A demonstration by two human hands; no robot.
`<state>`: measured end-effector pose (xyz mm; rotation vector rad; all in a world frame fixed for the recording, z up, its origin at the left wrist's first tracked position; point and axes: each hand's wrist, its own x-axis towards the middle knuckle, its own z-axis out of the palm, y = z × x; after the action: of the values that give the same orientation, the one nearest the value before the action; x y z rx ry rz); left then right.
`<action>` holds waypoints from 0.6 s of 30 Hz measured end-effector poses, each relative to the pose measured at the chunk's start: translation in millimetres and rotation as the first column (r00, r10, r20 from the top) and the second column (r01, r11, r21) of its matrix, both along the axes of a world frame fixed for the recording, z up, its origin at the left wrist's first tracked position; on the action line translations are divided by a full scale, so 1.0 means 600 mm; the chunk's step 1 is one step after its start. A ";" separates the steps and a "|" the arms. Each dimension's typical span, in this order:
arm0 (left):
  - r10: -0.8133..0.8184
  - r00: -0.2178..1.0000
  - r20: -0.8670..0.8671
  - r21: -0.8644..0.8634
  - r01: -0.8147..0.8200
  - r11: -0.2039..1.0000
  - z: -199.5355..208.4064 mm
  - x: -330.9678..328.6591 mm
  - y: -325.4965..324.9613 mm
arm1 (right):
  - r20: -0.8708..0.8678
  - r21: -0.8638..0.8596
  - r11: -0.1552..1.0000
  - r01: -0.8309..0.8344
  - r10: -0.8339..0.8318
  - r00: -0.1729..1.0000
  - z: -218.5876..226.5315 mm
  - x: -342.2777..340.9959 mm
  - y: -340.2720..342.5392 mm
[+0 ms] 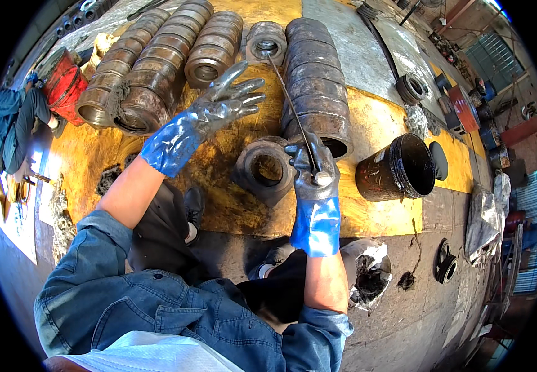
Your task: The person sits on the floor and cleans the inside of a metal ring using a wire brush and a scraper. They repeatedly dip the brush into a bucket of dark liquid and scrub the interior surface, then use a scraper to remove residue.
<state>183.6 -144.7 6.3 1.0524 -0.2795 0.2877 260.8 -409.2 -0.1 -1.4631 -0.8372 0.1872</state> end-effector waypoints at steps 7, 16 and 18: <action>0.056 0.993 -0.107 -0.215 -0.078 0.973 -0.001 0.008 0.007 | 0.041 -0.047 0.987 -0.151 0.153 0.987 0.004 -0.030 0.008; 0.027 0.990 -0.141 -0.093 -0.040 0.995 0.023 -0.013 0.008 | 0.278 -0.134 0.983 0.122 -0.081 0.957 0.040 -0.012 0.002; 0.037 0.982 -0.184 -0.077 -0.051 0.996 0.037 -0.016 0.000 | 0.244 -0.063 0.998 -0.019 0.034 0.969 0.015 0.012 -0.017</action>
<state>174.2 -144.8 28.4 0.9981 -0.0794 0.2387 268.2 -419.5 8.8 -1.5525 -1.0591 0.0511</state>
